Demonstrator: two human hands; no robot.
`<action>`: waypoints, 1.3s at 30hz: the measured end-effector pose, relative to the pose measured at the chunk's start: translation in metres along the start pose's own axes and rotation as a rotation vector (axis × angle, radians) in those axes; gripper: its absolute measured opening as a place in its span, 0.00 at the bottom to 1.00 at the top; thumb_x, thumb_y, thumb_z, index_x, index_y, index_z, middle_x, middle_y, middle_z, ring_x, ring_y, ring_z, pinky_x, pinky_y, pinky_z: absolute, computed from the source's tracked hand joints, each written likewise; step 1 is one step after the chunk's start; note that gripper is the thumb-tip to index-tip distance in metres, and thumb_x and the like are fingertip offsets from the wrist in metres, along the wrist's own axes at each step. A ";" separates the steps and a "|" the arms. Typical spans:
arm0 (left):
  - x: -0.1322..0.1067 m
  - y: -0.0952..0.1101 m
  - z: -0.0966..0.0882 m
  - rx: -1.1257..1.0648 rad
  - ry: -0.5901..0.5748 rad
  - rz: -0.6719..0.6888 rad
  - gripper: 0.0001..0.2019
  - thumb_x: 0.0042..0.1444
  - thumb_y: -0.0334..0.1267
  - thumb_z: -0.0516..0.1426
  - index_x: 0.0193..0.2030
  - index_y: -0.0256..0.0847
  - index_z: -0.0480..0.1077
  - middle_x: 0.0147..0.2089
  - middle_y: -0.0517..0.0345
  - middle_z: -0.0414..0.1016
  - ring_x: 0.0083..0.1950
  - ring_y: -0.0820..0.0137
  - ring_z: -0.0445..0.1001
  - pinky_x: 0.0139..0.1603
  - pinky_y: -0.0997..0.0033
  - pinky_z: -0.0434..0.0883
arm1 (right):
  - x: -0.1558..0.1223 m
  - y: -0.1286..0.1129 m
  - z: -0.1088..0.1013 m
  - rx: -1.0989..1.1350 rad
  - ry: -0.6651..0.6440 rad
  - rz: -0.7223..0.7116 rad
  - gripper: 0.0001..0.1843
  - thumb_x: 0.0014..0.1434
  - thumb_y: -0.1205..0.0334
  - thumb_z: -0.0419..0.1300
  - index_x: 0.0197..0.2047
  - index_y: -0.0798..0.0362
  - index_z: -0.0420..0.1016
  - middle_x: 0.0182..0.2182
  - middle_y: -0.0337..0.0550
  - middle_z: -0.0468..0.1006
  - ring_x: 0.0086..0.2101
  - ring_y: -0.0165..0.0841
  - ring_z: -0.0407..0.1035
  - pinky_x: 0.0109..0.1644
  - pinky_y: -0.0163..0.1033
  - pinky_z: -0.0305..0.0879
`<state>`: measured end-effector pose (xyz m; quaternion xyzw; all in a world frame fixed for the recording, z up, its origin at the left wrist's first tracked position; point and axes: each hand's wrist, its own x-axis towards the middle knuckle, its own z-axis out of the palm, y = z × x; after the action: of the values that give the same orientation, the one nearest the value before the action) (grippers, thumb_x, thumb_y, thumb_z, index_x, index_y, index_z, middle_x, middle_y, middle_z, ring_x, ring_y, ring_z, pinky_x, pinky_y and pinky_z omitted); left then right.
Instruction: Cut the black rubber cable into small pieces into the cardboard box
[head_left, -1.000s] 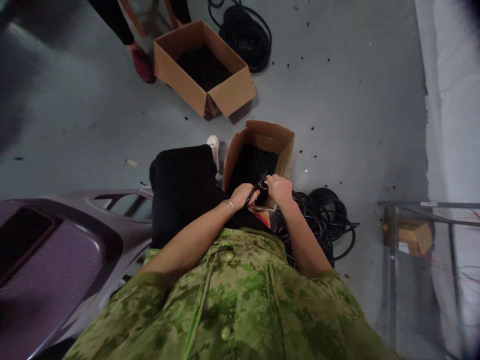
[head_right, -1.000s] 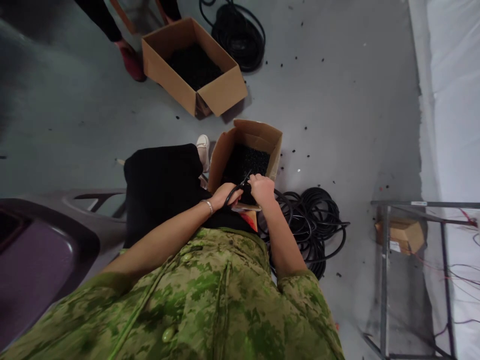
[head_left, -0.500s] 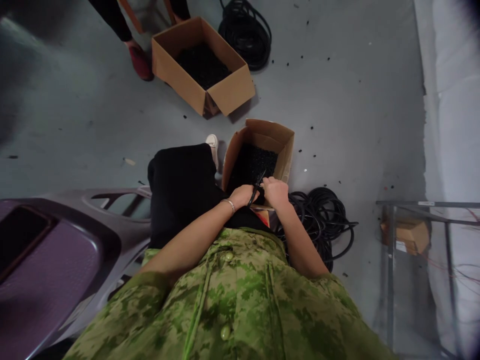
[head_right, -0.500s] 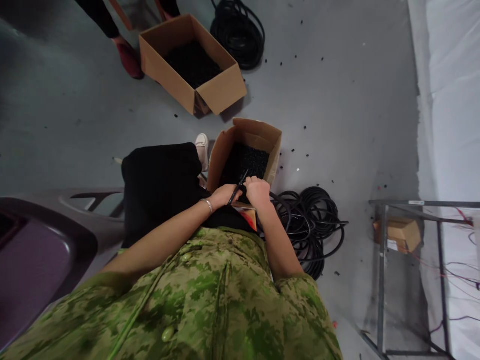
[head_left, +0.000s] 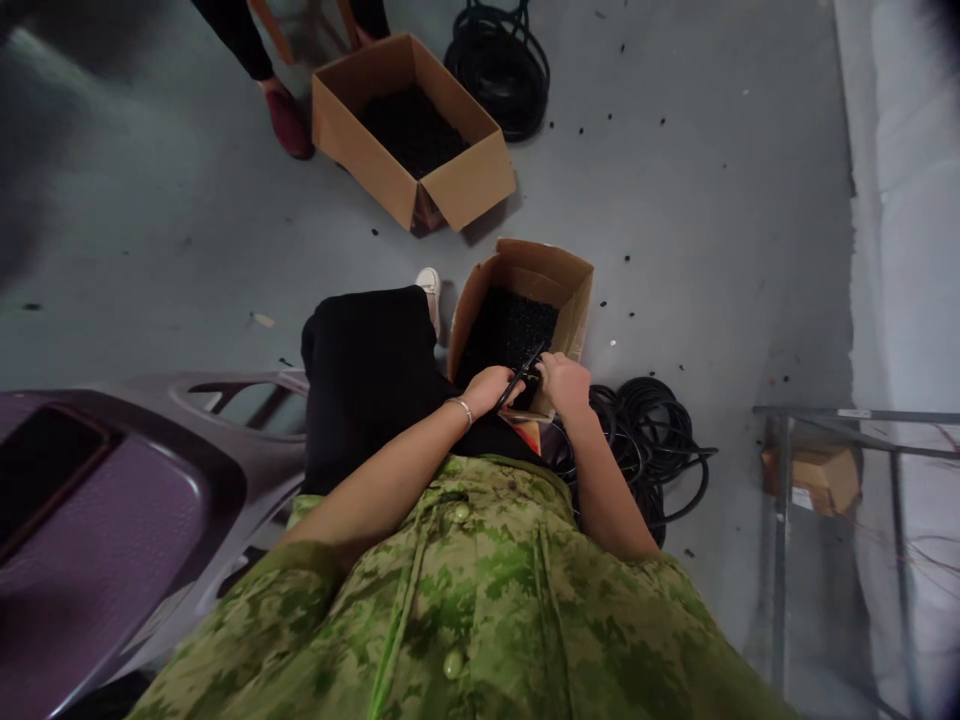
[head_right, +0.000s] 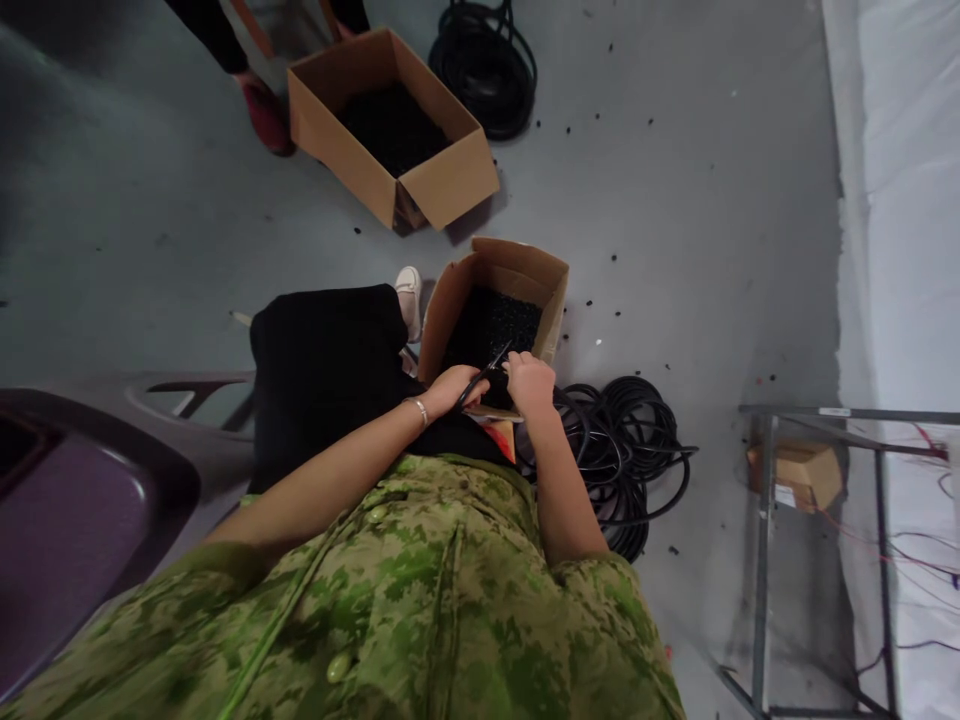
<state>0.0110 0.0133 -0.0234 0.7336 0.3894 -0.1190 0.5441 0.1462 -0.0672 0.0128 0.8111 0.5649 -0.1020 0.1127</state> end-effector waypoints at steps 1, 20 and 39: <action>0.001 0.000 0.000 0.039 0.004 0.020 0.14 0.57 0.41 0.52 0.33 0.36 0.76 0.26 0.53 0.78 0.26 0.69 0.75 0.28 0.74 0.67 | -0.001 0.000 0.000 0.002 0.004 -0.010 0.18 0.71 0.55 0.45 0.50 0.50 0.73 0.44 0.49 0.78 0.42 0.36 0.72 0.39 0.36 0.56; -0.004 0.004 -0.004 0.215 0.065 0.030 0.18 0.59 0.45 0.54 0.27 0.36 0.78 0.21 0.52 0.74 0.26 0.67 0.74 0.31 0.72 0.65 | -0.002 0.006 0.001 0.036 0.014 -0.018 0.18 0.70 0.54 0.47 0.51 0.51 0.75 0.44 0.50 0.80 0.44 0.37 0.73 0.41 0.37 0.57; -0.013 0.014 -0.006 0.347 0.073 0.048 0.13 0.61 0.42 0.54 0.46 0.38 0.73 0.45 0.43 0.80 0.45 0.59 0.79 0.42 0.69 0.70 | 0.004 0.012 -0.002 0.085 0.115 0.015 0.20 0.71 0.55 0.45 0.53 0.53 0.75 0.46 0.52 0.80 0.44 0.39 0.69 0.48 0.42 0.49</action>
<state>0.0109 0.0112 -0.0035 0.8294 0.3650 -0.1447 0.3974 0.1584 -0.0672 0.0141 0.8240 0.5593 -0.0782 0.0462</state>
